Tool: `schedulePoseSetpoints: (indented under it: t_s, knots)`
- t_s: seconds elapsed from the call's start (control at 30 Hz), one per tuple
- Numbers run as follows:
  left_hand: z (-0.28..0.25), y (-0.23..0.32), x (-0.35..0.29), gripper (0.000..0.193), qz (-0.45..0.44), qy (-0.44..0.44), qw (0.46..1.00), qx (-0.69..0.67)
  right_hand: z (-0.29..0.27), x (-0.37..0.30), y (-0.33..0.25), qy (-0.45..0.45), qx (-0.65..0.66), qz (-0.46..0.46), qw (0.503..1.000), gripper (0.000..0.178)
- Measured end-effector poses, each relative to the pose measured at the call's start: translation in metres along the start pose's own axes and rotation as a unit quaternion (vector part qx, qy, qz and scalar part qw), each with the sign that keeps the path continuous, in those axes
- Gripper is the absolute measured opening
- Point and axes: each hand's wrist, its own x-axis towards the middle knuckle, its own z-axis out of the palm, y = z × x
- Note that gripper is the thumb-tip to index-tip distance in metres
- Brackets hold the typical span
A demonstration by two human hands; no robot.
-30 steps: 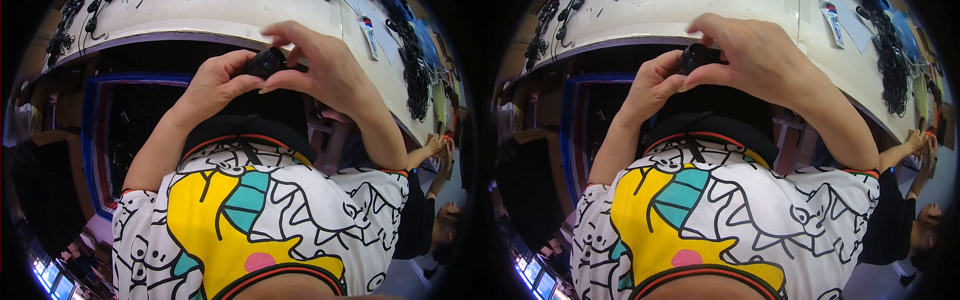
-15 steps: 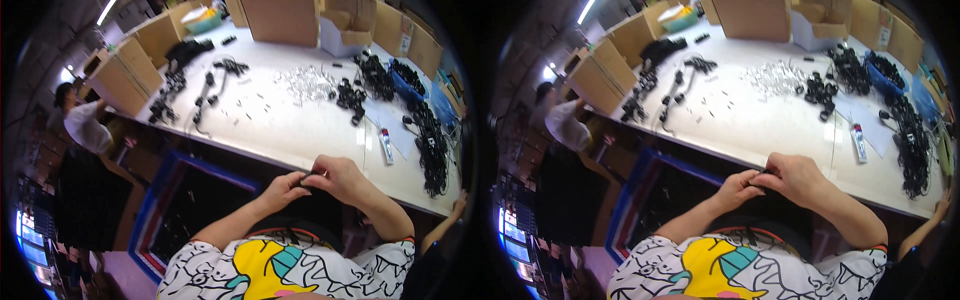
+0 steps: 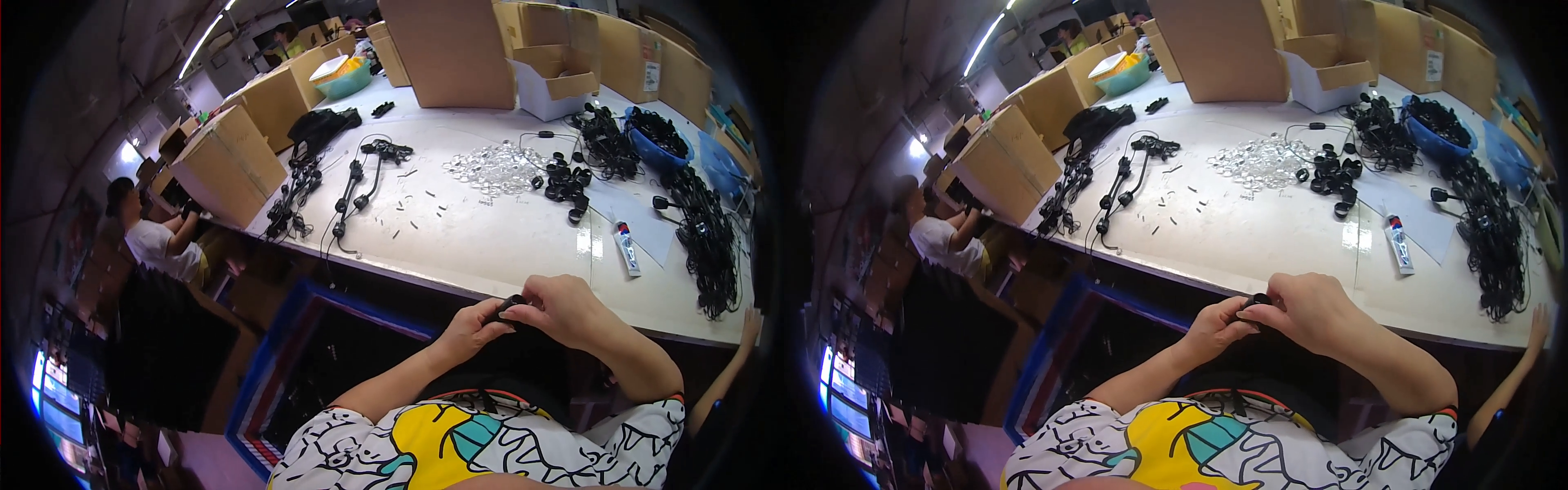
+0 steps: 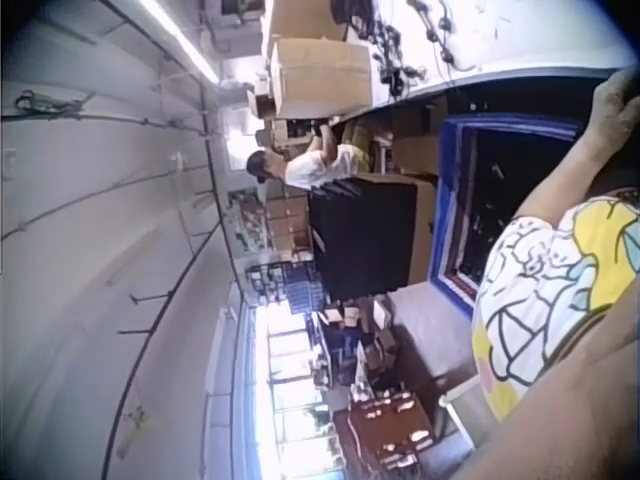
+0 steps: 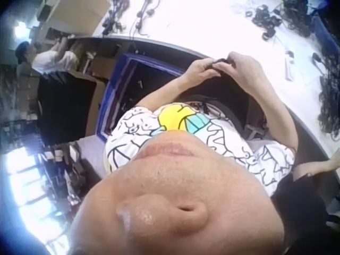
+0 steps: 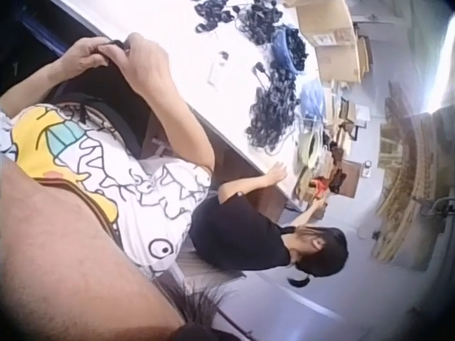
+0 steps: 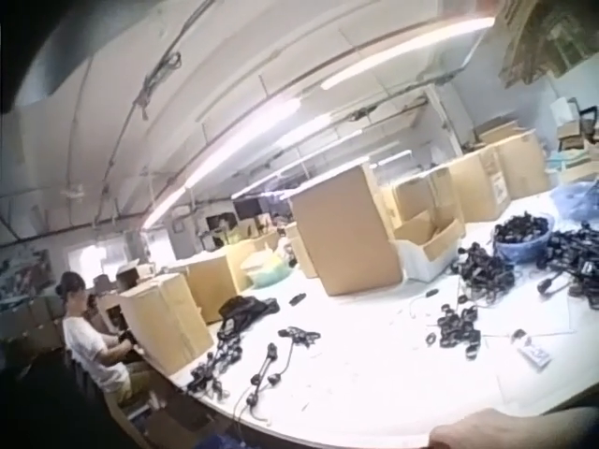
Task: The person assembles small electronic components and small plastic parts by applying adhesive from a tube and fitting the pieces together by hand.
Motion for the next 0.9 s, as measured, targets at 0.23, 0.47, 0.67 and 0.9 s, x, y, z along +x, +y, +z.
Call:
schedulePoseSetpoints:
  t_s: [0.23,0.47,0.67,0.9]
  knots:
    - [0.010,0.004,-0.001,0.024,0.028,0.054,0.994,0.089,0.005,-0.013,0.005,0.072,0.043,-0.036,0.996,0.030]
    - [-0.009,0.022,0.025,0.021,0.065,0.194,0.903,-0.378,0.083,-0.015,0.023,0.018,0.230,-0.031,0.972,0.033]
    - [-0.024,0.005,0.030,0.019,0.011,0.184,0.847,-0.498,0.113,-0.028,0.024,-0.049,0.338,0.101,0.935,0.016]
    - [-0.014,0.012,0.023,0.022,0.022,0.193,0.847,-0.494,0.095,-0.053,0.030,0.026,0.234,0.017,0.972,0.024]
